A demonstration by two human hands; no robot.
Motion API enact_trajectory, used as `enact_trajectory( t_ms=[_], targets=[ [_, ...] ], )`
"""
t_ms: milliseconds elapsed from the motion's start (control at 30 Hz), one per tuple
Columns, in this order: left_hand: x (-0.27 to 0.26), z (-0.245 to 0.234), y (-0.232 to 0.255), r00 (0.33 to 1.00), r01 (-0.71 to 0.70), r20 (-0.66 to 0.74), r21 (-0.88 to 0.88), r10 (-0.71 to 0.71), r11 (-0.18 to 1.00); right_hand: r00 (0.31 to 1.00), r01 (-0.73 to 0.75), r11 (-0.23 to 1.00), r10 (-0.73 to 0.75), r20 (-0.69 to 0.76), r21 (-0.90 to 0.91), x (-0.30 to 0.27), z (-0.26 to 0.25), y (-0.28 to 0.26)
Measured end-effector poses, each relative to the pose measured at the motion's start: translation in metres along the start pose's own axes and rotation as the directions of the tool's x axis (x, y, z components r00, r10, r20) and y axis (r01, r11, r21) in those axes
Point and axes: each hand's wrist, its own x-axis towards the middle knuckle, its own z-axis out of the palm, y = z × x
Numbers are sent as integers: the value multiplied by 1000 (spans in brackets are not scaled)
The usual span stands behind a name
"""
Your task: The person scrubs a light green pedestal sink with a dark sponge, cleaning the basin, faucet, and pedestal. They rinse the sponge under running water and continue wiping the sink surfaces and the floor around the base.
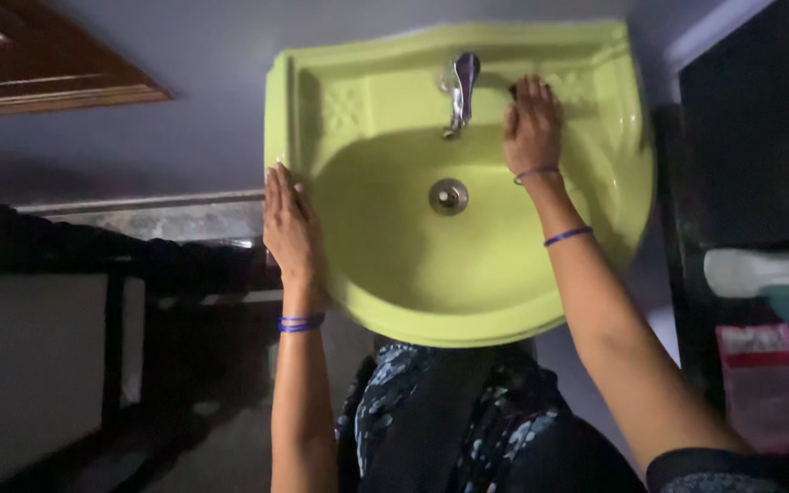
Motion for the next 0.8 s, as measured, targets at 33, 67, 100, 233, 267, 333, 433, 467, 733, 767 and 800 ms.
enact_trajectory(
  t_ms=[33,67,100,233,267,333,433,467,733,767,800],
  targets=[
    [0,0,1,1000,-2,5,21,2,1000,1000,-10,1000,10,-11,12,-2,-1,-6],
    [1,0,2,1000,-6,2,41,6,999,999,-14,1000,15,-29,24,-1,0,-15],
    [1,-1,3,1000,-6,3,34,6,999,1000,-9,999,9,7,48,-1,1,-26],
    [1,-5,7,1000,0,12,30,0,1000,988,58,995,-70,135,86,-11,15,-76],
    [2,-4,7,1000,5,11,35,-5,999,981,92,992,-104,162,84,-6,19,-78],
    [2,-5,7,1000,13,21,11,-14,1000,979,76,987,-101,177,141,-4,20,-77],
    [1,-8,4,999,35,18,-22,-35,999,976,141,980,-161,147,138,-9,10,-62],
    [2,-7,5,999,45,14,-36,-45,998,973,178,977,-192,129,119,-8,5,-53],
    [1,-5,2,1000,28,-12,-48,-29,998,997,36,999,-39,72,37,-3,-11,-18],
    [2,-4,2,1000,27,-11,-45,-28,999,997,51,999,-52,50,18,0,-9,-22],
    [3,-4,1,1000,24,-13,-15,-24,1000,997,41,999,-42,72,13,0,-5,-30]
  ],
)
